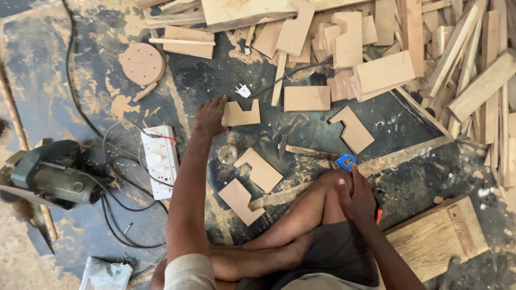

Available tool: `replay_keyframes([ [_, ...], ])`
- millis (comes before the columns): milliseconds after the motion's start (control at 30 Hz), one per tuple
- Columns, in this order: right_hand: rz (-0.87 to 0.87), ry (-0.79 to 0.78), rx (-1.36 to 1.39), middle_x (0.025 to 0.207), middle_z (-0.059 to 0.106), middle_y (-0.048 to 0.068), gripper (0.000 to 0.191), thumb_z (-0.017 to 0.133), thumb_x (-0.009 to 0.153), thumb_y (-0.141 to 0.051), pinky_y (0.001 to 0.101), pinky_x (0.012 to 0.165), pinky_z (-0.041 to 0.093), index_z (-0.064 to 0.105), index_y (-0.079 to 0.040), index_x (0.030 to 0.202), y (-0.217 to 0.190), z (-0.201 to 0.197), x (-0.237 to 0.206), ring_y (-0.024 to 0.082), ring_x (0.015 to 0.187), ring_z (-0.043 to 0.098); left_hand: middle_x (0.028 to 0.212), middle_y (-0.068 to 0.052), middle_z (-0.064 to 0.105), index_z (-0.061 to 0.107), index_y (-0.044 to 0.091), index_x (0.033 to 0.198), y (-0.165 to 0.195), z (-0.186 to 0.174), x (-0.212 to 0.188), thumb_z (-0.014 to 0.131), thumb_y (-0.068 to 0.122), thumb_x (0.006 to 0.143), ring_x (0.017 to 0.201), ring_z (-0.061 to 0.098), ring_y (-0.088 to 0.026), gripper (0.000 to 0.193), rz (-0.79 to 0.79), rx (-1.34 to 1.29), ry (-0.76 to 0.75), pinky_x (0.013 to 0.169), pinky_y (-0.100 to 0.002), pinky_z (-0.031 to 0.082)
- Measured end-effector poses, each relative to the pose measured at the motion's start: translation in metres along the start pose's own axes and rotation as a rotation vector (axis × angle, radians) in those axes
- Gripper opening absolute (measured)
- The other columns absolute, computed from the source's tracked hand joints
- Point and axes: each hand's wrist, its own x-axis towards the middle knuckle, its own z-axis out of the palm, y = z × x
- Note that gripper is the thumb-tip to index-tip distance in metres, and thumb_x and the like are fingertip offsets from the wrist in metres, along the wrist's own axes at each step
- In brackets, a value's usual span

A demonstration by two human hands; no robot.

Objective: The person sits on the floor and assembles small wooden pieces into a larger structure. They use a hammer to drive nails and pliers to trim protruding nail ends, repeatedly joining L-shaped and rectangular wooden components.

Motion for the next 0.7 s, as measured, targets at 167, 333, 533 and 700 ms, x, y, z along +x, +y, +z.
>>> replay_keyframes([
  [167,0.020,-0.016,-0.016,0.135,0.059,0.027,0.067,0.060,0.098,-0.044,0.0532,0.101,0.047,0.047,-0.009,0.154,-0.003,-0.003,0.001,0.046,0.123,0.055,0.142,-0.013,0.057,0.056,0.010,0.144,-0.015,0.007,-0.004,0.097,0.036,0.055,0.129,0.057,-0.034,0.101,-0.038,-0.144,0.058,0.108,-0.042,0.050],
  [333,0.024,-0.027,0.009,0.135,0.060,0.026,0.063,0.058,0.099,-0.044,0.0534,0.103,0.048,0.050,-0.012,0.152,-0.002,-0.001,0.004,0.046,0.123,0.056,0.129,-0.017,0.066,0.063,0.005,0.135,-0.048,-0.017,-0.045,0.100,0.041,0.055,0.114,0.067,-0.034,0.096,-0.163,-0.474,0.244,0.096,-0.042,0.056],
  [533,-0.047,0.018,0.017,0.133,0.059,0.029,0.064,0.059,0.098,-0.042,0.0553,0.101,0.047,0.051,-0.007,0.152,0.003,0.007,0.013,0.049,0.121,0.056,0.115,-0.019,0.075,0.063,0.002,0.139,-0.035,-0.070,-0.119,0.090,0.034,0.073,0.097,0.076,-0.025,0.078,-0.216,-1.225,0.154,0.083,-0.036,0.067],
  [700,-0.129,0.101,0.034,0.132,0.062,0.028,0.061,0.060,0.100,-0.040,0.0551,0.103,0.047,0.054,-0.004,0.149,0.003,0.011,0.018,0.048,0.121,0.058,0.115,-0.015,0.072,0.053,0.001,0.144,0.015,-0.083,-0.176,0.088,0.026,0.068,0.098,0.076,-0.024,0.087,-0.176,-1.425,0.231,0.083,-0.038,0.065],
])
